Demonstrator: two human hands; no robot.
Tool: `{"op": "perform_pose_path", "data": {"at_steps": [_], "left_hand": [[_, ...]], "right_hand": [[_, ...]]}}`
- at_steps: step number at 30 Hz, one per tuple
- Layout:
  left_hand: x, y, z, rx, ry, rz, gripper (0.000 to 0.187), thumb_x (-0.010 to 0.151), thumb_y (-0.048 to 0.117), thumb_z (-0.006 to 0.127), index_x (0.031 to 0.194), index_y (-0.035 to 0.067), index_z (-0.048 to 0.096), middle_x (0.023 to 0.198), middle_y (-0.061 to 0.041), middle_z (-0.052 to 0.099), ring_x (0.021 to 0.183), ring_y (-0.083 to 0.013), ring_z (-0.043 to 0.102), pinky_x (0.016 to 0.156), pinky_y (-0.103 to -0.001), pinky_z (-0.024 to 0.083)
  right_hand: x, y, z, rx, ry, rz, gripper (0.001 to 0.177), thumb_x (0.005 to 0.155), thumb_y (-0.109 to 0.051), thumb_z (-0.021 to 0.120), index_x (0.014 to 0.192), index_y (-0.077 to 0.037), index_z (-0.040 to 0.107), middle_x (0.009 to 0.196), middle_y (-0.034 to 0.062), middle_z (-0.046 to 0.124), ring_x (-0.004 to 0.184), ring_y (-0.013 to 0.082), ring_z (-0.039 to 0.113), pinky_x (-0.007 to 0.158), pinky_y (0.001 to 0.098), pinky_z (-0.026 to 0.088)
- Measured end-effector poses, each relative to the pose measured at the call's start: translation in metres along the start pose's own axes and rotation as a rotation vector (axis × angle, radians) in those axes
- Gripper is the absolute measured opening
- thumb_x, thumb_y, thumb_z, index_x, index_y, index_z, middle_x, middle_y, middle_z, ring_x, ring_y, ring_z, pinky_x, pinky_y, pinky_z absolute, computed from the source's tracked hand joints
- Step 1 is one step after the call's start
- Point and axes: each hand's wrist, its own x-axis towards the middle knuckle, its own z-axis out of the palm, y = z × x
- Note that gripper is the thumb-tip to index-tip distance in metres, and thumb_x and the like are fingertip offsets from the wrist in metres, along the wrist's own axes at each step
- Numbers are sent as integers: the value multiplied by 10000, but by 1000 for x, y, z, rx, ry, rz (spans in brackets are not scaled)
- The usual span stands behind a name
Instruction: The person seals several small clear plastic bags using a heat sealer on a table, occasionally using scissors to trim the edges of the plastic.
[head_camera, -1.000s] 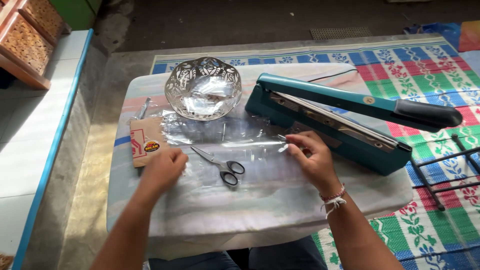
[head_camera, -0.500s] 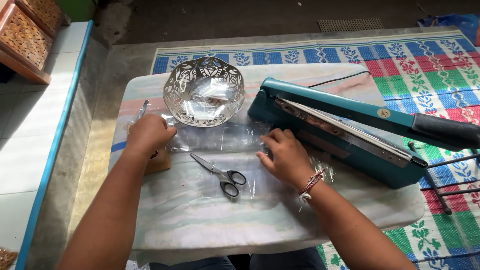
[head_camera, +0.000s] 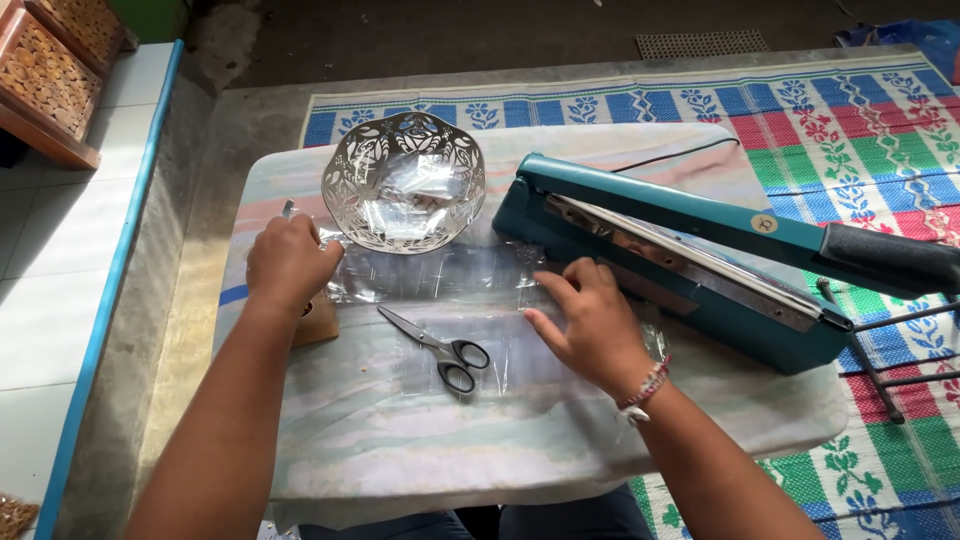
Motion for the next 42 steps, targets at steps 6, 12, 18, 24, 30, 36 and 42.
{"op": "perform_pose_path", "data": {"at_steps": [6,12,18,24,30,36,42], "left_hand": [[-36,11,-1,-131,361,76,303,924,120,745,1157,38,570,965,-210,615,880,-370,695,756,-462,578],[-71,29,29,-193,668,466,275,915,174,722,1128,118,557,980,-92,578,907,-335,629,801,-451,517],[-140,92,41,-280,203,804,310,936,274,720,1181,85,706,1140,-144,677,1054,-309,638,941,-468,494],[-158,96,75,-89,-39,770,427,892,386,676,1257,173,616,1336,-124,600,1316,-378,564,1134,-549,393],[-162,90,69,-48,-63,706,370,925,389,645,1223,174,599,1389,-119,587,1364,-353,546,1176,-517,374],[-163,93,64,0,-138,663,377,939,376,631,1271,203,593,1422,-120,560,1406,-360,507,1194,-572,334],[-166,105,57,125,-14,698,431,858,321,733,1255,193,627,1398,-151,569,1404,-391,493,1164,-690,285]], "right_hand": [[-41,6,1,34,-129,-3,383,877,-434,714,1166,-186,752,1064,94,659,999,308,647,842,439,569],[-83,18,-5,-108,-6,220,522,852,-561,706,1266,-243,699,1117,67,642,1066,316,652,856,468,563],[-118,42,8,-164,53,570,696,852,-677,637,1352,-193,626,1165,102,611,1052,335,578,867,480,496],[-120,48,4,17,86,587,492,909,-522,708,1246,-163,710,1074,112,668,1029,353,687,866,471,559],[-122,51,5,180,80,629,320,969,-301,702,1264,-176,707,1005,111,718,956,319,712,838,427,579],[-129,40,-13,372,223,556,350,960,-117,702,1310,-111,696,988,157,720,936,340,712,819,446,599],[-139,43,-21,715,418,421,419,849,38,762,1260,-20,700,952,184,691,900,321,719,848,435,604]]}}
